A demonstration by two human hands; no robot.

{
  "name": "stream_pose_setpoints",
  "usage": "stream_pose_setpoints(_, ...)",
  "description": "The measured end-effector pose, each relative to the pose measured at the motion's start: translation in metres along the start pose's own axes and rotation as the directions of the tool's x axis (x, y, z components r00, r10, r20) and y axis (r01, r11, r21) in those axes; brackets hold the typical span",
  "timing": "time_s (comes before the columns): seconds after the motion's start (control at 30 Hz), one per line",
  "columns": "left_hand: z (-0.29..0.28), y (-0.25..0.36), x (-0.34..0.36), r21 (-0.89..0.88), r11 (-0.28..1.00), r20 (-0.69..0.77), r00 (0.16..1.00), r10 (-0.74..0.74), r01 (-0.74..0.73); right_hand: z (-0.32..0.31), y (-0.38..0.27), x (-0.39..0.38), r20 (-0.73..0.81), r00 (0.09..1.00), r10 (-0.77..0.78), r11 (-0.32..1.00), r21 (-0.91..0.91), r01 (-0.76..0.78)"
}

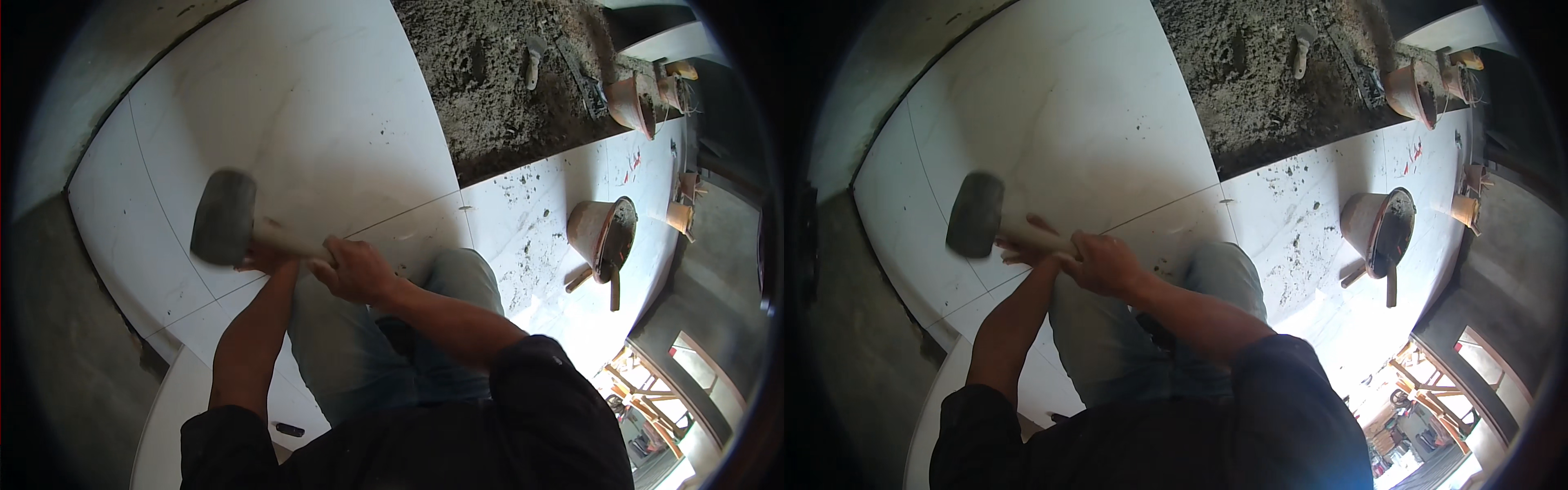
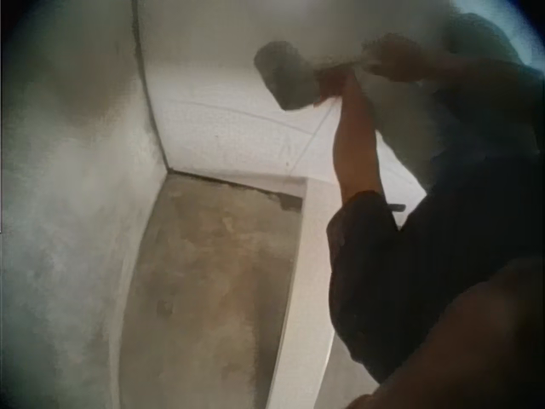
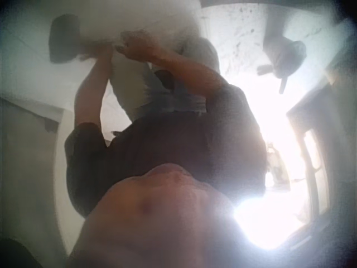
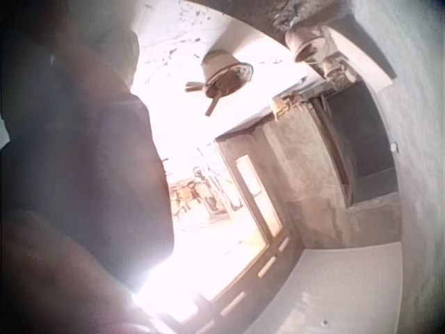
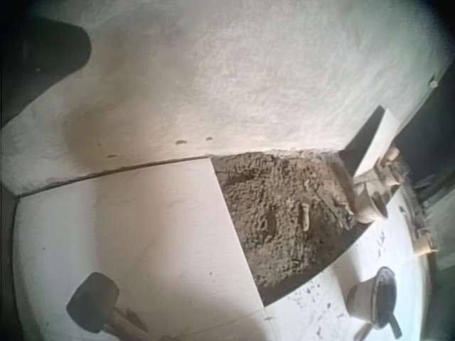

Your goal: The person taps a white floor tile with a rubber mallet to level it into a bed of mortar and checks the alignment by hand.

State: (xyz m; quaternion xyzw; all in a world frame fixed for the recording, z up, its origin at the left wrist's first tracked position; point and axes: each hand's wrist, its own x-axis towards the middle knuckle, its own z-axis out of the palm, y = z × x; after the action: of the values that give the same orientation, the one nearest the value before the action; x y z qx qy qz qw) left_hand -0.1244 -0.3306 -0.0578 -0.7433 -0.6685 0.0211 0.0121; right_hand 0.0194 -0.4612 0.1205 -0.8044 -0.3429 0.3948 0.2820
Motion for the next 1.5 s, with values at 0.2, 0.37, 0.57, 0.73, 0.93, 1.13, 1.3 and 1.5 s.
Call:
stream_pose_setpoints(0.2, -0.014, 0.019, -0.002, 0.135, 0.99, 0.065, 0.997, -0.05, 0.041, 0.002, 0.019, 0.014, -0.022, 0.976, 0.216, 0.972, -0.094, -0.217)
stream_pose_setpoints(0.37, -0.022, 0.022, -0.003, 0.141, 0.989, 0.084, 0.995, -0.057, 0.044, -0.011, 0.037, 0.015, -0.057, 0.993, -0.099, 0.995, 0.016, 0.1)
stream_pose_setpoints(0.57, -0.035, 0.016, 0.0, 0.225, 0.973, 0.267, 0.957, -0.115, 0.054, -0.001, 0.004, 0.013, -0.057, 0.998, 0.01, 0.998, 0.062, -0.006)
stream_pose_setpoints(0.73, -0.039, 0.025, -0.004, 0.021, 0.998, 0.122, 0.991, -0.06, 0.058, -0.017, 0.023, 0.045, -0.004, 0.98, 0.198, 0.968, -0.158, -0.196)
stream_pose_setpoints(0.93, -0.044, 0.027, -0.004, 0.071, 0.997, 0.146, 0.988, -0.053, 0.043, -0.022, 0.035, 0.057, 0.034, 0.98, 0.197, 0.95, -0.252, -0.183)
stream_pose_setpoints(1.13, -0.074, 0.032, 0.007, 0.16, 0.987, 0.376, 0.924, -0.071, 0.011, -0.015, 0.017, 0.041, -0.055, 0.998, -0.004, 1.0, -0.023, 0.003)
stream_pose_setpoints(1.3, -0.041, 0.029, 0.009, 0.064, 0.996, 0.187, 0.98, -0.071, 0.06, -0.003, 0.035, 0.044, 0.016, 0.988, 0.157, 0.974, -0.171, -0.152)
stream_pose_setpoints(1.5, -0.047, 0.019, -0.01, 0.03, 0.996, 0.211, 0.974, -0.088, 0.083, 0.003, 0.057, 0.022, 0.02, 0.987, 0.157, 0.939, -0.313, -0.143)
